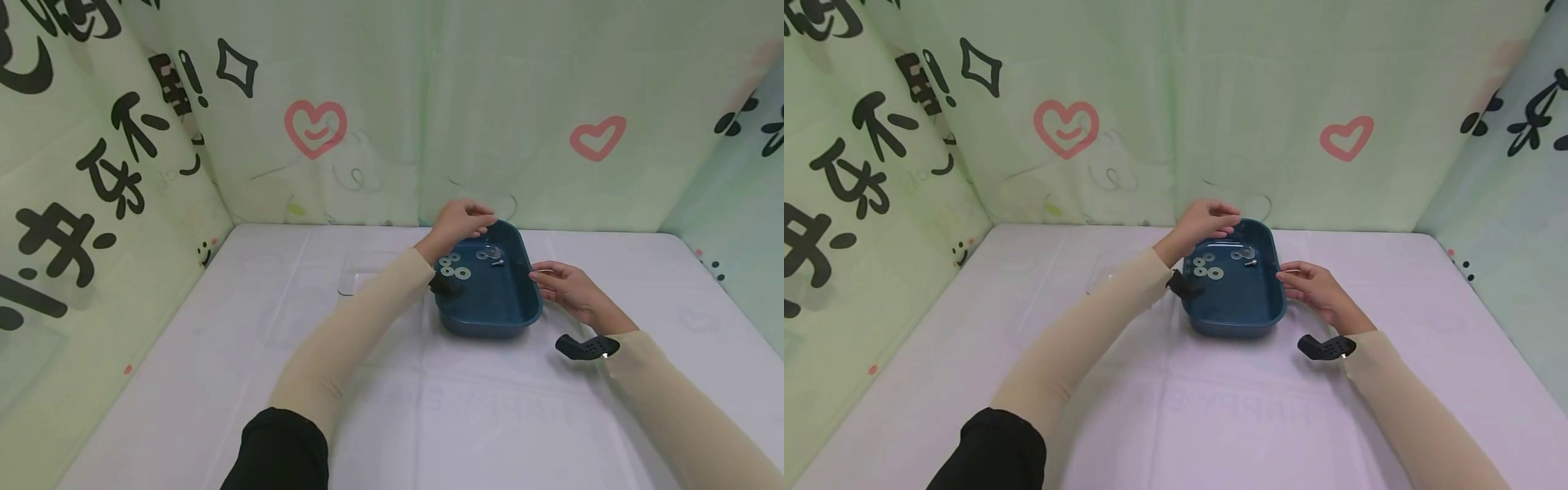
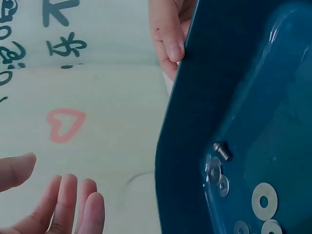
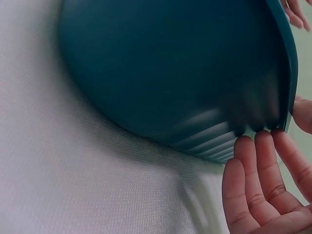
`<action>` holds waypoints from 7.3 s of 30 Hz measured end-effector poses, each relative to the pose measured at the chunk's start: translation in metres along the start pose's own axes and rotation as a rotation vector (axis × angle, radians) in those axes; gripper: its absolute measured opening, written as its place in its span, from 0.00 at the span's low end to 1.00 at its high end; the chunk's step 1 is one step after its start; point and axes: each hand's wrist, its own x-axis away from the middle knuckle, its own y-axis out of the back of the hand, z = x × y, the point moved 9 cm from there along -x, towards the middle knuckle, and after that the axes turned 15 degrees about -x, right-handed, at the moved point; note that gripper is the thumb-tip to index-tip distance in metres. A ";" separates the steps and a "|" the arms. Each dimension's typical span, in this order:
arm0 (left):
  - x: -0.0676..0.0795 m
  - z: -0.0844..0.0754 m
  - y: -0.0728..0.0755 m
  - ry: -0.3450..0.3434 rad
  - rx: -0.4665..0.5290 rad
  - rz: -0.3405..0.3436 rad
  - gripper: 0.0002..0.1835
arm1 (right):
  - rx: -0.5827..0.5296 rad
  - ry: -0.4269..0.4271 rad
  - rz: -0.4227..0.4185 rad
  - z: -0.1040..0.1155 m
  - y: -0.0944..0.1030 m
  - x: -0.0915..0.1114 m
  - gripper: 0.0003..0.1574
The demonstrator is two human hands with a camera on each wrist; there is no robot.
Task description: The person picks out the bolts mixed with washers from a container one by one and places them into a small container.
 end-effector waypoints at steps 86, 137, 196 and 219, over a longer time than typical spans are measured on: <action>-0.053 0.050 -0.095 0.011 -0.590 0.114 0.08 | 0.019 0.004 -0.020 -0.003 0.004 0.002 0.10; -0.028 0.010 -0.053 -0.054 -0.379 0.039 0.09 | 0.032 -0.008 -0.020 -0.003 0.006 0.001 0.14; 0.058 0.021 0.069 -0.151 -0.353 0.081 0.09 | 0.084 -0.004 -0.032 -0.005 0.005 -0.001 0.30; 0.064 0.085 0.117 -0.075 -0.392 -0.020 0.09 | 0.063 -0.004 -0.030 -0.004 0.004 -0.002 0.24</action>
